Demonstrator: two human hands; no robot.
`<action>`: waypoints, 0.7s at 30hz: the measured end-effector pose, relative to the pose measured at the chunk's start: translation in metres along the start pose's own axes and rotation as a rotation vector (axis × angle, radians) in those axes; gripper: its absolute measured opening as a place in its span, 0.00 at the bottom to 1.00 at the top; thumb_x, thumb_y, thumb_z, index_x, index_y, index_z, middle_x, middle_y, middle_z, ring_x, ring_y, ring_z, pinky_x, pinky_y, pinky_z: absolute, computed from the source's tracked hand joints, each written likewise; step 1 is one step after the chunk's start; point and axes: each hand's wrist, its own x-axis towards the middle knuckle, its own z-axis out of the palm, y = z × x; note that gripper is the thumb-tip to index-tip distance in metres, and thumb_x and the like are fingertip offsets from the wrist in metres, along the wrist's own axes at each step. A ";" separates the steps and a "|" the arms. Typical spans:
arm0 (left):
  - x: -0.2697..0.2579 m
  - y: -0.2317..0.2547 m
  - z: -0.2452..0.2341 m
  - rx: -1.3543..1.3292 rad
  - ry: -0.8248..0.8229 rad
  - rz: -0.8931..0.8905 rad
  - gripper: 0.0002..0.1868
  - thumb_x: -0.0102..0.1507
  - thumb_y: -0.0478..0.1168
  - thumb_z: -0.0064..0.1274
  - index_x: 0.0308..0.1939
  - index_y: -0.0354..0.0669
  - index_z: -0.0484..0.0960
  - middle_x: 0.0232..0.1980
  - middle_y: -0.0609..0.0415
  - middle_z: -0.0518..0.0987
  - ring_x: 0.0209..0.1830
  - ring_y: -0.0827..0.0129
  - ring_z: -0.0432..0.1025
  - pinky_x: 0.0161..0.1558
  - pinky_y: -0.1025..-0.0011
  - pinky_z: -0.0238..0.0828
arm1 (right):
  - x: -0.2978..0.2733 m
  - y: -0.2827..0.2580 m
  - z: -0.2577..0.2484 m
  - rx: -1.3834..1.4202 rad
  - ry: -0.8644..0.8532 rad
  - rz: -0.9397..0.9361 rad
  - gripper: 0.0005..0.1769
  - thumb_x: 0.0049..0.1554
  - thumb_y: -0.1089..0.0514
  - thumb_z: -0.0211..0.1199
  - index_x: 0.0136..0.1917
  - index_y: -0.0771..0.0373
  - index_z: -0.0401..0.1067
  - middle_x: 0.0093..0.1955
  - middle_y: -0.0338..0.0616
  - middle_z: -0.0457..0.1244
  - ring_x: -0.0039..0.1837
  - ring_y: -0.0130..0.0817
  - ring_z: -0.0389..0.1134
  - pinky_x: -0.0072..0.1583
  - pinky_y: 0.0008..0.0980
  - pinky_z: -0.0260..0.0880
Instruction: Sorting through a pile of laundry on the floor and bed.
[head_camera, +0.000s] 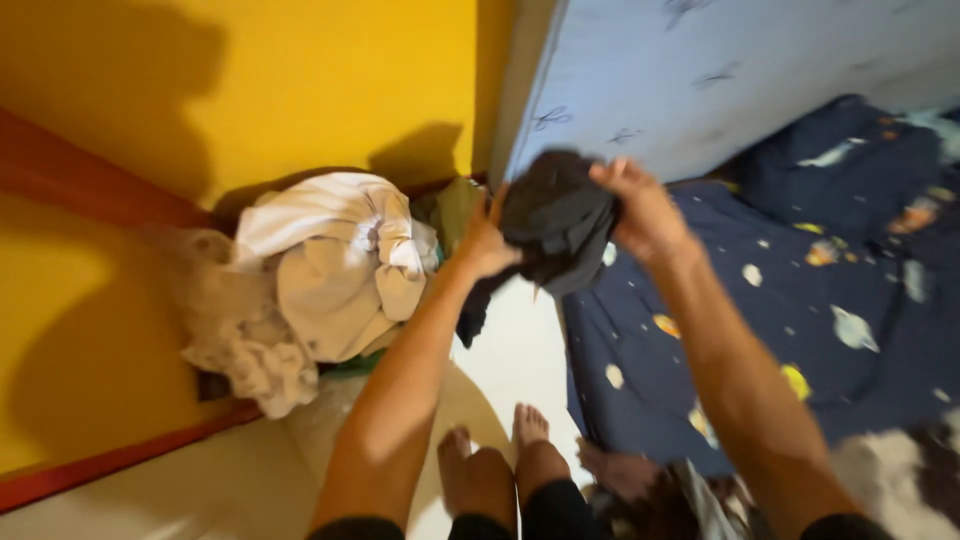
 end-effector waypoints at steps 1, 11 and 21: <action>0.005 0.030 -0.020 -0.002 -0.013 0.001 0.59 0.41 0.39 0.72 0.72 0.44 0.55 0.74 0.25 0.54 0.71 0.32 0.54 0.66 0.53 0.57 | -0.016 -0.042 0.020 0.005 0.013 0.000 0.14 0.63 0.62 0.67 0.41 0.54 0.64 0.46 0.35 0.64 0.51 0.30 0.68 0.55 0.33 0.74; 0.050 0.270 -0.193 -0.201 0.093 0.282 0.17 0.61 0.37 0.59 0.53 0.40 0.78 0.49 0.38 0.82 0.53 0.43 0.77 0.52 0.61 0.74 | -0.185 -0.302 0.123 -0.659 -0.167 -0.139 0.44 0.52 0.59 0.72 0.78 0.53 0.59 0.71 0.42 0.63 0.69 0.36 0.64 0.64 0.34 0.65; -0.002 0.446 -0.187 -0.436 -0.215 0.526 0.15 0.60 0.37 0.56 0.49 0.34 0.76 0.45 0.47 0.81 0.49 0.59 0.77 0.55 0.66 0.72 | -0.324 -0.313 0.168 -1.583 0.163 -0.351 0.72 0.37 0.45 0.85 0.83 0.62 0.46 0.75 0.68 0.53 0.73 0.63 0.57 0.66 0.49 0.62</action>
